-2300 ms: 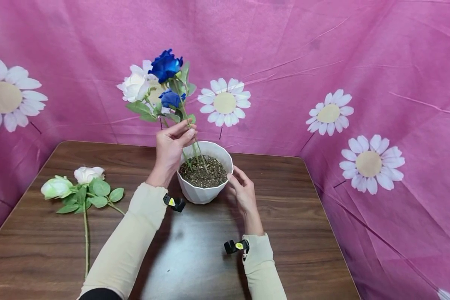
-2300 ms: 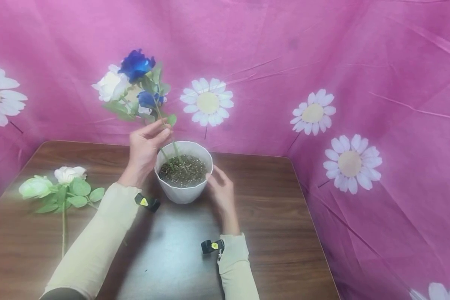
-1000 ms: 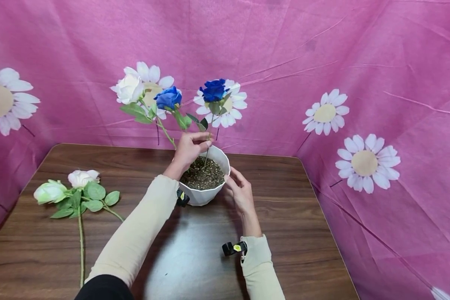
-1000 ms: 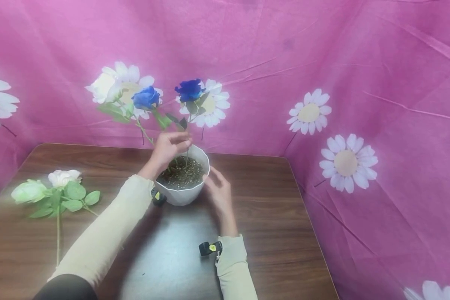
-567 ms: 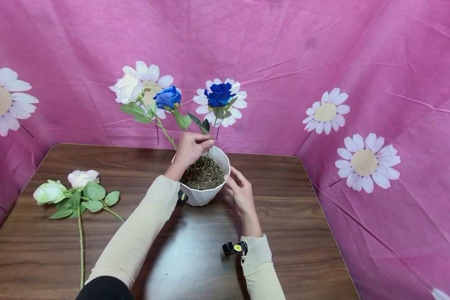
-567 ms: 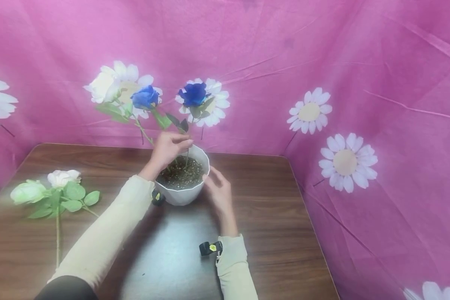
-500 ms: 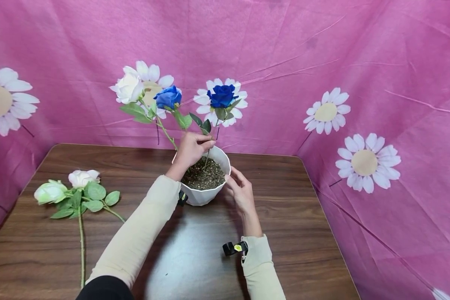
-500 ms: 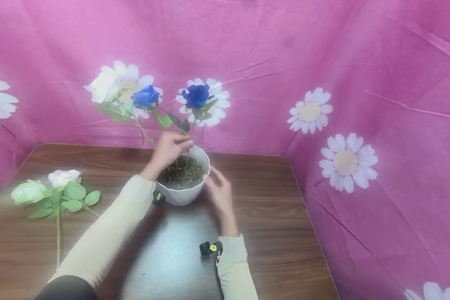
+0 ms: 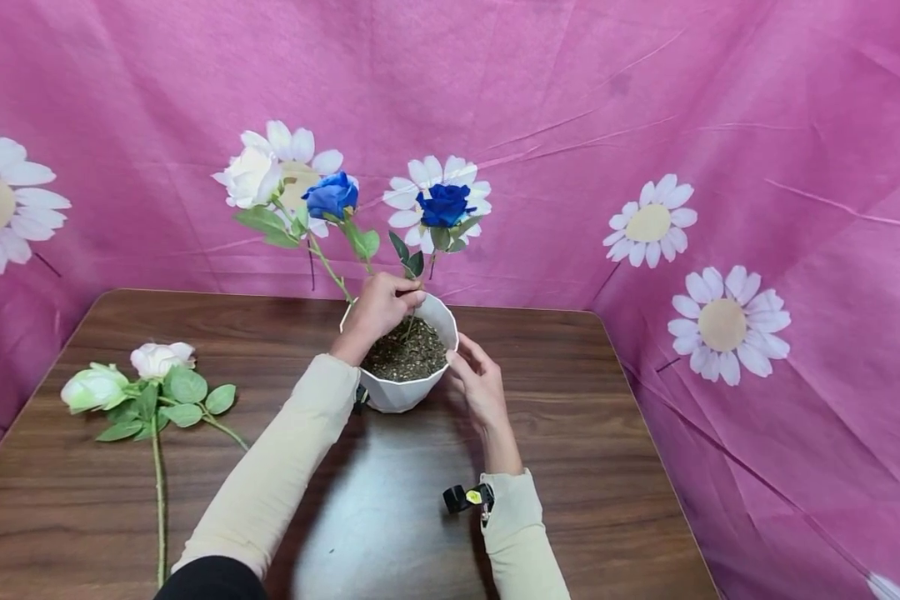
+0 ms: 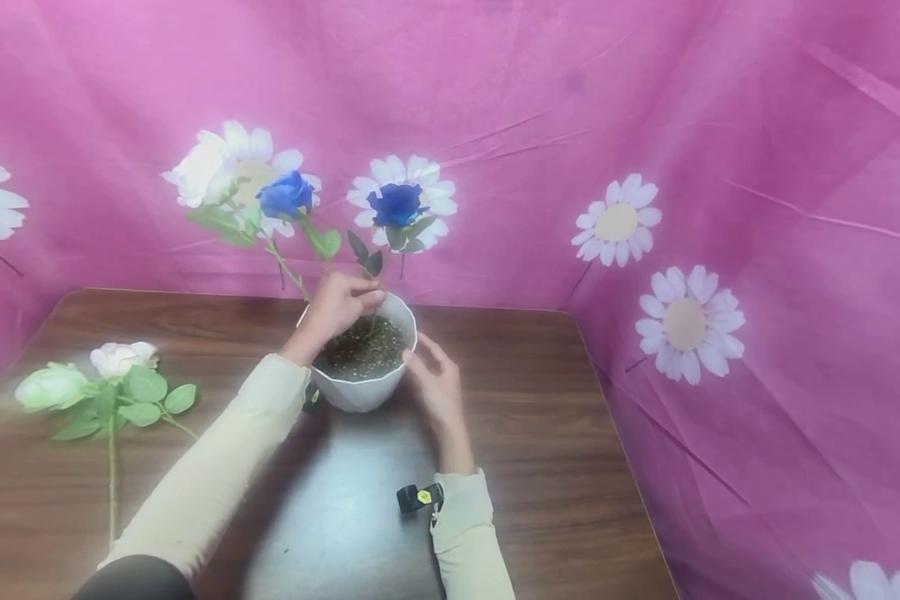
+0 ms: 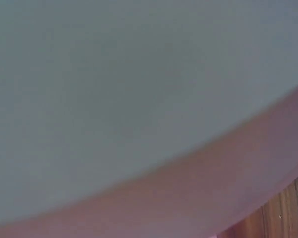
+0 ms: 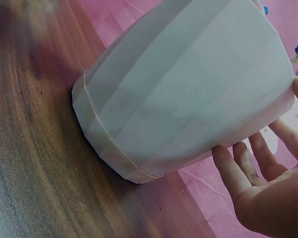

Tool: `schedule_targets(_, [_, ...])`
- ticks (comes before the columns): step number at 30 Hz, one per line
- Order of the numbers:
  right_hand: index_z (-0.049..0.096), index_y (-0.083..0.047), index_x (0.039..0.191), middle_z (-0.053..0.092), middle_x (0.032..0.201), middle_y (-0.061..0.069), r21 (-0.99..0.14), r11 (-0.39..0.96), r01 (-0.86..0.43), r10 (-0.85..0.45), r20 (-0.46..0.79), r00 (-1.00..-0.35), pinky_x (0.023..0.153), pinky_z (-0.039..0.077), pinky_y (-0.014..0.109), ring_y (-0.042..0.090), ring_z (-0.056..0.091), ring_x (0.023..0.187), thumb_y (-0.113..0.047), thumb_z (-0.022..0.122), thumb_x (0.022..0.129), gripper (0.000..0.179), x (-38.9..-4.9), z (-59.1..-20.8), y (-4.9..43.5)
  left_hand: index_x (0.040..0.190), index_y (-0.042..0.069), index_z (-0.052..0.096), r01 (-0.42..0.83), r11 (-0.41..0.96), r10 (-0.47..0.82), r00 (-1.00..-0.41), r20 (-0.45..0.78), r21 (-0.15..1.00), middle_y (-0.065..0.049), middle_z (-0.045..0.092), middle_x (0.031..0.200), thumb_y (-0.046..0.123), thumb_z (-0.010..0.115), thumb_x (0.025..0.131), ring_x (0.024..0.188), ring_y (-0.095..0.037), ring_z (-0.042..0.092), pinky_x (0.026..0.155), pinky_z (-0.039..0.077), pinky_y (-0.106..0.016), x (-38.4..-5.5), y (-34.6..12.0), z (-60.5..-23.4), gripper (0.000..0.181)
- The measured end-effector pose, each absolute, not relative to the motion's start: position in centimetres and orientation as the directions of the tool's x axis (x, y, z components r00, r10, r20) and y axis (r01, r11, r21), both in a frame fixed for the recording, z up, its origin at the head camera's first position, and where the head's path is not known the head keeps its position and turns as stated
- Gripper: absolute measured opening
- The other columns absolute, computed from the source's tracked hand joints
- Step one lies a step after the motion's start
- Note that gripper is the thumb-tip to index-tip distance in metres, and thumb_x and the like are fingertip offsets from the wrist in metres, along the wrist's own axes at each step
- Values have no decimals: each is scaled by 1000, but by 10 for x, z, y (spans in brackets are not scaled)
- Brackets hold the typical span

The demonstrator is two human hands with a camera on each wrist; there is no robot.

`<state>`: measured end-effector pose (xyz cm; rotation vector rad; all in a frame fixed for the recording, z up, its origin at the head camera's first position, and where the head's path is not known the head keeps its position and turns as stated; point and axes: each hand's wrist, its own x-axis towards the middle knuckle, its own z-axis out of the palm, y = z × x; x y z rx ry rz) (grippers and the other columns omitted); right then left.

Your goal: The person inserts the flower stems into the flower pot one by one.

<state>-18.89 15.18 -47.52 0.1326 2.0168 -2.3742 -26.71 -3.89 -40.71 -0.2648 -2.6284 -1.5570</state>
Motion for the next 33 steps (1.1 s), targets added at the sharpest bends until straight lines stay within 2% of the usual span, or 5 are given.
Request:
schedule_targets(6, [56,1,141,59,132,27,-984,-161,71,45,-79,-996,82,61,30,17,67,97,-4,64,98,45,-187,-470,152,115,0,75,210,415,100,-978,185,885,-18,74,108,11,73,95,89,-27,75,80,61,-33,-266,-46,-410,22])
schedule_targets(13, [56,2,141,58,133,27,-986,-152,64,31,-69,-997,83,60,30,18,66,100,-5,64,98,45,-186,-470,154,124,7,73,308,493,151,-951,268,814,-13,71,121,23,73,97,104,-28,71,91,57,-43,-259,-51,-408,31])
schedule_targets(18, [56,1,141,59,133,27,-985,-157,71,34,-77,-996,83,60,31,18,66,99,-6,64,98,45,-185,-473,153,130,11,69,305,519,139,-952,273,799,-12,68,127,31,73,96,113,-29,68,97,54,-45,-254,-52,-404,40])
schedule_targets(25, [56,1,141,59,132,27,-987,-146,69,47,-77,-996,82,61,31,17,66,98,-6,64,98,45,-188,-475,148,127,15,72,296,535,82,-950,300,791,-11,67,128,31,73,96,109,-31,68,96,53,-46,-252,-63,-402,35])
schedule_targets(33, [57,0,141,61,130,25,-990,-127,62,74,-72,-995,78,60,28,18,66,97,-9,65,98,45,-191,-474,145,123,5,73,271,299,78,-963,260,915,-15,71,122,22,72,97,93,-30,73,79,61,-32,-247,-92,-401,31])
